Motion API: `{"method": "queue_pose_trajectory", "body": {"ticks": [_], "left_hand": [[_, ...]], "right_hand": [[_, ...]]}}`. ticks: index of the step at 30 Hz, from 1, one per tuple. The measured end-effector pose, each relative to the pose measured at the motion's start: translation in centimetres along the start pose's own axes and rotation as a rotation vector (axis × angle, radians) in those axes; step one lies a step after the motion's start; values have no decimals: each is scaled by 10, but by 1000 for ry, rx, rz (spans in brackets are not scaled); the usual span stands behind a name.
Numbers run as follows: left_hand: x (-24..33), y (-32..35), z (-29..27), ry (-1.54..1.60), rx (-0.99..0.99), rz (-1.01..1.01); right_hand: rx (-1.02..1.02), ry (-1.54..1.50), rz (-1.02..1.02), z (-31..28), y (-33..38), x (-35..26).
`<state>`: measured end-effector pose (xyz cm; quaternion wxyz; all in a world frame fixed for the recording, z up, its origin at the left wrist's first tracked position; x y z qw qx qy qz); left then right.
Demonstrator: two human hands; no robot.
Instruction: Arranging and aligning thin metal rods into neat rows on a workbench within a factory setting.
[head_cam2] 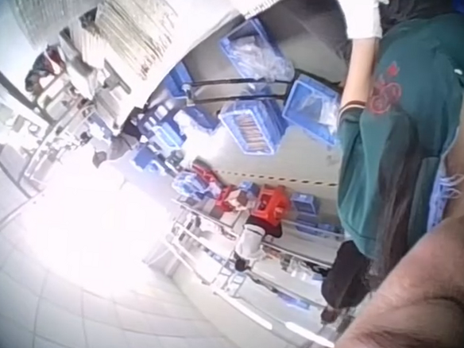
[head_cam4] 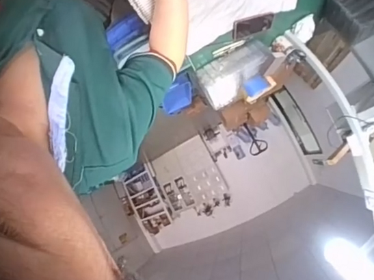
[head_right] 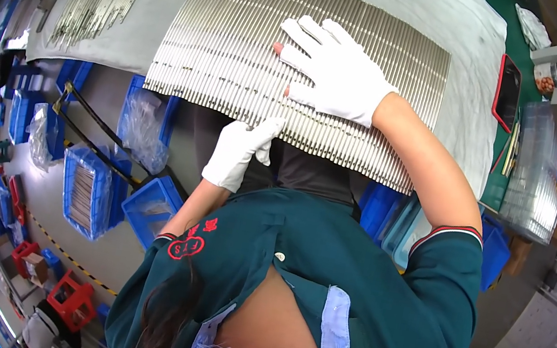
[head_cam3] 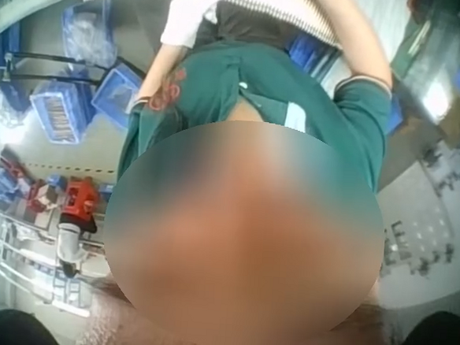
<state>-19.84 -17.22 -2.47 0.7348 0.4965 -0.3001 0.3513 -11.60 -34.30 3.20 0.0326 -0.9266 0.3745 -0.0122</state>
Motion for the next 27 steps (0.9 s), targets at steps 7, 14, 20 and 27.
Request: {"method": "queue_pose_trajectory", "body": {"ticks": [7, 14, 20, 27], "left_hand": [[4, 9, -8, -234, -111, -159], [1, 11, -9, 7, -152, -52], [1, 6, -18, -141, 7, -18], [0, -4, -8, 88, -36, -8]], "right_hand": [[-4, 8, 8, -1, 0, 0], [53, 76, -17, 0, 0, -1], [45, 67, -6, 0, 1, 0], [51, 65, -11, 0, 0, -1]]}}
Point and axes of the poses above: each hand's wrist, its own y-axis away from the middle knuckle, its own z-axis out of the palm, x = y × z, the point moved 3 cm from there along -y, towards the middle knuckle, and after that the axes turned 4 degrees about y, right-handed, at the moved point
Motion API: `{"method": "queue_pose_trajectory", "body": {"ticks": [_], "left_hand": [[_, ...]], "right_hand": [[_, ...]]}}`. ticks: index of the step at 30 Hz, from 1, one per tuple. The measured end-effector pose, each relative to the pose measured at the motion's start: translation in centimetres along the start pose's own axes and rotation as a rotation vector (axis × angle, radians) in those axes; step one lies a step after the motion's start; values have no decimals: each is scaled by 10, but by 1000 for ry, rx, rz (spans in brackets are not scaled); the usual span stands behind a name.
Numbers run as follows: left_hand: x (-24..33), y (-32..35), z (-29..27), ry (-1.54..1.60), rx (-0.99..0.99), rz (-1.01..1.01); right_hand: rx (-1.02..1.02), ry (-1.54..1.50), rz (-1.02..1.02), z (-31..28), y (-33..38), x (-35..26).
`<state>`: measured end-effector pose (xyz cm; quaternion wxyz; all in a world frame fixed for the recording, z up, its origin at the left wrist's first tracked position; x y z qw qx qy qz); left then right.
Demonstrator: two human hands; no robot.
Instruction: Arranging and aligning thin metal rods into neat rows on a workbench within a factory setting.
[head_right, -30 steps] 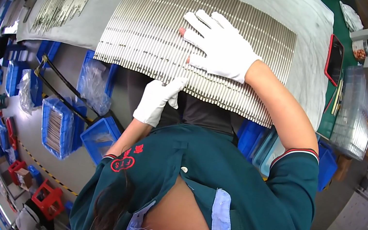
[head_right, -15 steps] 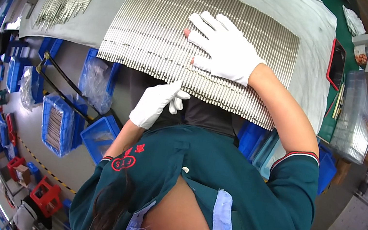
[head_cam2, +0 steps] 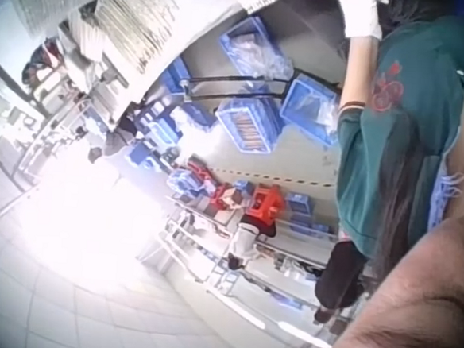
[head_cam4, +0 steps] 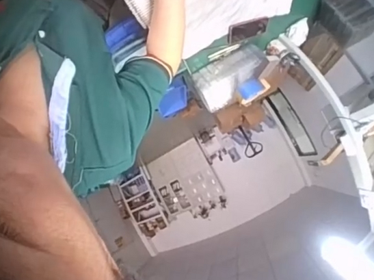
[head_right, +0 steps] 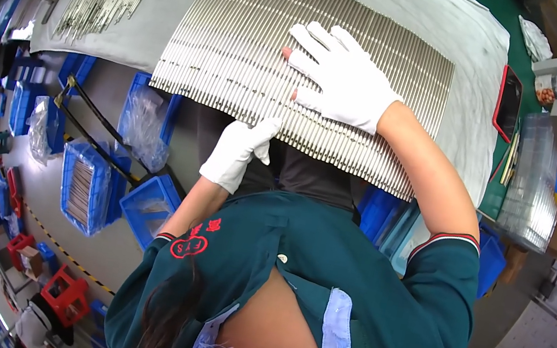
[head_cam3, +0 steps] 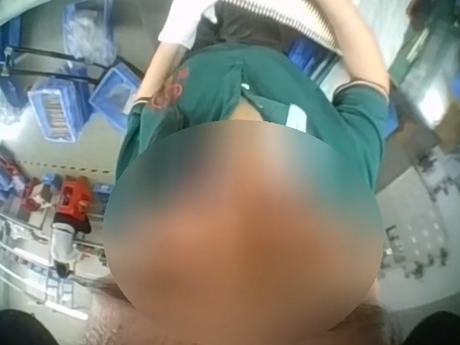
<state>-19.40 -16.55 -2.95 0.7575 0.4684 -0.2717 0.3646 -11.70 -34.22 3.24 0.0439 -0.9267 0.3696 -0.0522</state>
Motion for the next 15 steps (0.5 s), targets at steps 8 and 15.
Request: {"method": "queue_pose_trajectory", "body": {"ticks": [8, 15], "left_hand": [[-2, 0, -3, -3, -23, -52], [9, 5, 4, -49, 90, 60]], "right_hand": [[8, -11, -3, 0, 0, 0], [20, -9, -11, 1, 0, 1]]}}
Point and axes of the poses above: each hand's wrist, its own y-axis away from the middle knuckle, its own z-axis out of the palm, x = y × z, the point moved 3 cm from there along -y, towards the middle knuckle, and after that the axes turned 4 degrees about y, right-handed, at the moved point
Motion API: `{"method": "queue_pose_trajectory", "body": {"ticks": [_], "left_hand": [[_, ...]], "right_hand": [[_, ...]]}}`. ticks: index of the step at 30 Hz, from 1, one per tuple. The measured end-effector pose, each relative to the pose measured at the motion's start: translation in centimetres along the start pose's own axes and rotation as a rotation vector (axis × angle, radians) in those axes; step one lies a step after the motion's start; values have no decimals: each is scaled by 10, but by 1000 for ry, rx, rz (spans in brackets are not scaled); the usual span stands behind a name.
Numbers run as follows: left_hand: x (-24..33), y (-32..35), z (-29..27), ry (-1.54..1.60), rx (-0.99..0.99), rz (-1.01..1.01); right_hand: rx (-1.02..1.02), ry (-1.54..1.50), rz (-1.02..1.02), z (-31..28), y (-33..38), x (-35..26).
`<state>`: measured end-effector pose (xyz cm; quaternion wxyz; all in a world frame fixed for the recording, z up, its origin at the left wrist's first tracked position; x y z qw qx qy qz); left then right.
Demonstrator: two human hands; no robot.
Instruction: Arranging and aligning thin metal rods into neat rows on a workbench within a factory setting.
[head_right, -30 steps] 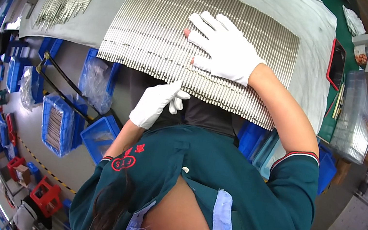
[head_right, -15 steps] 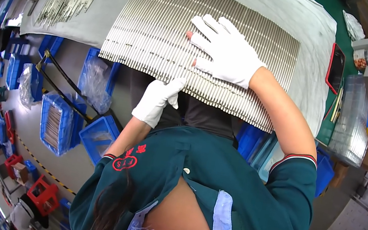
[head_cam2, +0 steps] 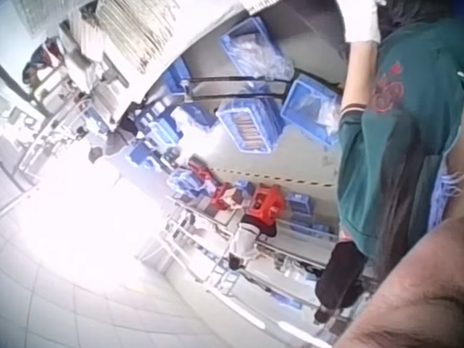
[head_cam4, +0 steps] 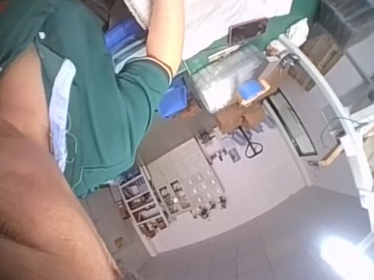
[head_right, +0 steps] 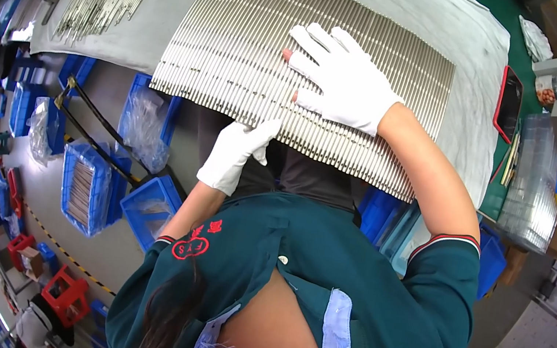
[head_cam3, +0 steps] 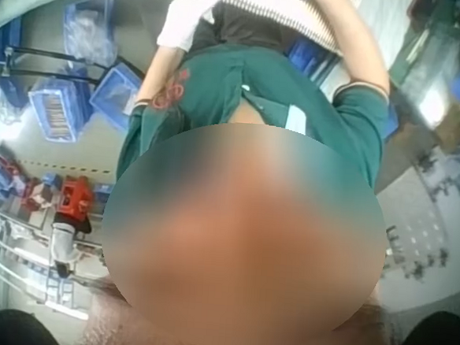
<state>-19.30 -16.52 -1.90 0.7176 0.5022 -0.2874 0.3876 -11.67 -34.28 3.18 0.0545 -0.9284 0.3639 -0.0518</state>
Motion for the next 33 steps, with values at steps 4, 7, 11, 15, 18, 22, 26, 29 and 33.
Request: {"method": "queue_pose_trajectory", "body": {"ticks": [4, 7, 11, 15, 18, 22, 26, 29, 33], "left_hand": [[3, -2, -1, -35, 1, 18], [-3, -2, -8, 37, -21, -15], [-3, -1, -9, -12, -33, -44], [-3, 0, -8, -49, -13, -21], [-5, -1, -5, 19, 15, 13], [-6, -1, -9, -43, -13, -19], [-7, -4, -13, -44, 0, -22], [-7, -3, -10, 44, -42, -22], [-9, -3, -8, 180, -92, -72]], "right_hand": [[-1, 20, 2, -1, 0, -1], [-109, -16, 35, -1, -1, 0], [-116, -18, 32, -2, -1, -1], [-119, -15, 30, -2, -1, 0], [-3, 13, 0, -1, -1, -1], [-116, -12, 24, -3, -2, -1], [-63, -8, 20, -2, 0, 0], [-19, 8, 7, -2, 0, 0], [-41, 0, 11, -2, -1, -1]]}}
Point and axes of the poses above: each hand's wrist, its own y-axis away from the middle knuckle, its own z-axis out of the palm, x = y × z, the point moved 3 cm from there along -y, towards the middle knuckle, and after that the axes turned 4 degrees about y, right-handed, at the moved point
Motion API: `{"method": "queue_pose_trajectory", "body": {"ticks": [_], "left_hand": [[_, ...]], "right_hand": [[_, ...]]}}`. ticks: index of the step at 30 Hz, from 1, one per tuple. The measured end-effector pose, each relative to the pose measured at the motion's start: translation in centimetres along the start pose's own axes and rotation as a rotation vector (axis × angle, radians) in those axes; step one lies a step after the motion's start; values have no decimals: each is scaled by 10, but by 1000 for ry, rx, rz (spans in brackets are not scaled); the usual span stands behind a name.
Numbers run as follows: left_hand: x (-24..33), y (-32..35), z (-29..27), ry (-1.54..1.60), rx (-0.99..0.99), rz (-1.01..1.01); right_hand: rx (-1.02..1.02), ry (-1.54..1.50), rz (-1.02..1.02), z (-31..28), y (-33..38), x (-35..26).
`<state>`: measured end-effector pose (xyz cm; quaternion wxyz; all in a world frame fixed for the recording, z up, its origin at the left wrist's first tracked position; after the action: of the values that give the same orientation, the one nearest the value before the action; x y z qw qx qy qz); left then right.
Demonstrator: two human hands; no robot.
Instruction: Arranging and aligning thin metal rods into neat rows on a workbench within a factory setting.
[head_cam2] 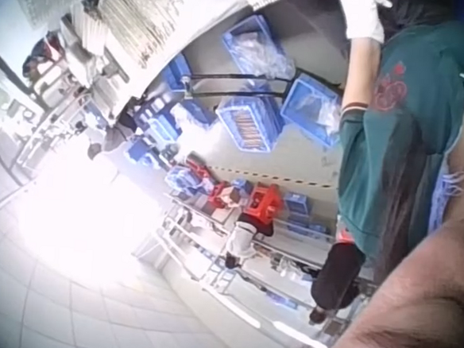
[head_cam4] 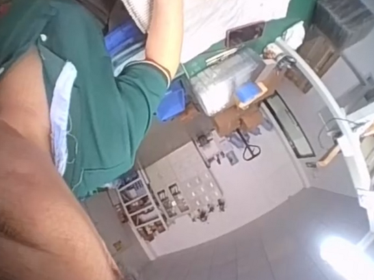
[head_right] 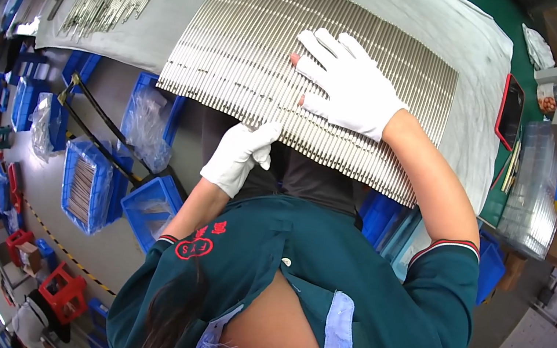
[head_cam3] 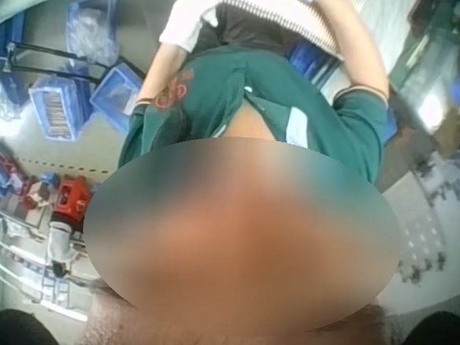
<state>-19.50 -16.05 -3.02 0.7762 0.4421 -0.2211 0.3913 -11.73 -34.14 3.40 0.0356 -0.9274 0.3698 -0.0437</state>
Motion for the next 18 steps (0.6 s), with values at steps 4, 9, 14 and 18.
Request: {"method": "queue_pose_trajectory", "body": {"ticks": [4, 9, 14, 18], "left_hand": [[0, 1, 2, 69, -3, -24], [6, -2, -3, -76, 20, 9], [11, -2, -8, -94, 42, 8], [15, 4, -6, -180, 89, -15]], "right_hand": [[6, 4, -1, 0, 0, 0], [7, 8, -7, -1, 0, 0], [17, 8, -2, 0, 0, 0], [13, 13, -1, -1, 0, 0]]}}
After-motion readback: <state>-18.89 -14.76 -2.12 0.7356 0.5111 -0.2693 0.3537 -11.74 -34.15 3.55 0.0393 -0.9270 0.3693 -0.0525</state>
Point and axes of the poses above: each hand's wrist, its own y-axis away from the middle knuckle, its own z-axis out of the palm, x = y × z, the point moved 3 cm from there along -y, towards the middle knuckle, and after that the axes turned 4 degrees about y, right-handed, at the moved point
